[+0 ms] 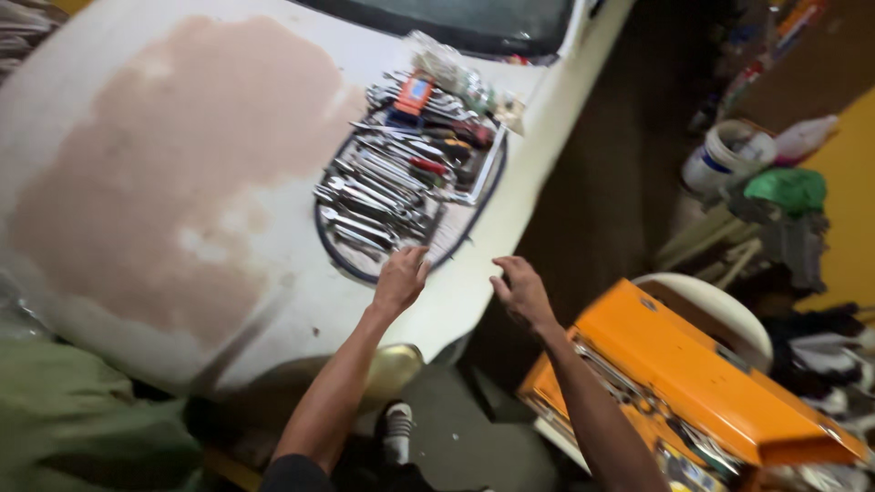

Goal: The person transfers various hand tools from a circular mat on a car hood into an orange toolbox. They pick up items one by one, including wrenches, pliers, and packaged accessories, and place them inside the toolbox.

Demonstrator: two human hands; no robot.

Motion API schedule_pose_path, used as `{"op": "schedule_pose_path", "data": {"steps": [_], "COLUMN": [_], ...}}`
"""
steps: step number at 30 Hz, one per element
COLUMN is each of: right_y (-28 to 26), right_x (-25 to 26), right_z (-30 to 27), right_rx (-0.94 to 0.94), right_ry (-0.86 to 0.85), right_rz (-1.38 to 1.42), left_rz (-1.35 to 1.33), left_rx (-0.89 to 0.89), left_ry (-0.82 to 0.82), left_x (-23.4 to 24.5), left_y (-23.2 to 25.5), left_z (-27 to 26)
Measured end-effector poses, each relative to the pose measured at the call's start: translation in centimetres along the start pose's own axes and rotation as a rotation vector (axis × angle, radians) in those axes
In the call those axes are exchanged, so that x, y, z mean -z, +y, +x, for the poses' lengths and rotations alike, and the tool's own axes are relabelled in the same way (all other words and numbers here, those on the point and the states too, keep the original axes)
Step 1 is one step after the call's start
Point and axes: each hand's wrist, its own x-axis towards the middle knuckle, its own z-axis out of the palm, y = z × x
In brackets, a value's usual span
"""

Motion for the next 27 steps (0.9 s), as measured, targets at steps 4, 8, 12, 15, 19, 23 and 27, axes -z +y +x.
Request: {"op": "schedule_pose_path", "data": {"steps": [4,8,12,15,19,23,27], "right_y": [-2.7,-4.0,-3.7,-3.4,-2.8,-1.4,0.8], "right_x": [-4.9,-9.6,-13.0,-14.9,-16.5,-17.6,-19.2], "right_z": [5.9,10.9,14.1,16.6,19.5,21.9,24.5], "right_rx": [0.051,0.053,0.056,-0.018,-0.022,-0.030,-0.056], "right_ry": [-0.097,-0.123,-0.119,-0.107,0.015,0.089,0.081], "right_rz": [0.057,0.043,0.037,0.000,-0.032,-0.063,-0.119], "left_rz": [-0.041,-0.054,-0.079,-0.096,-0.117,-0.027,-0.087], "left_rx": [0.049,0.029,0.012,0.009,-0.040,-0.021,-0.096], "left_ry": [0.008,0.061,0.061,0.036,0.000,-0.069,-0.038], "left_x": [3.7,6.1,7.6,7.8,7.0,5.9,4.9], "left_y": [-6.0,-11.4,-15.0,-16.0,-16.5,-16.4,-16.1], "left_z": [3.0,6.3,9.2,11.1,12.7,14.1,14.7]}}
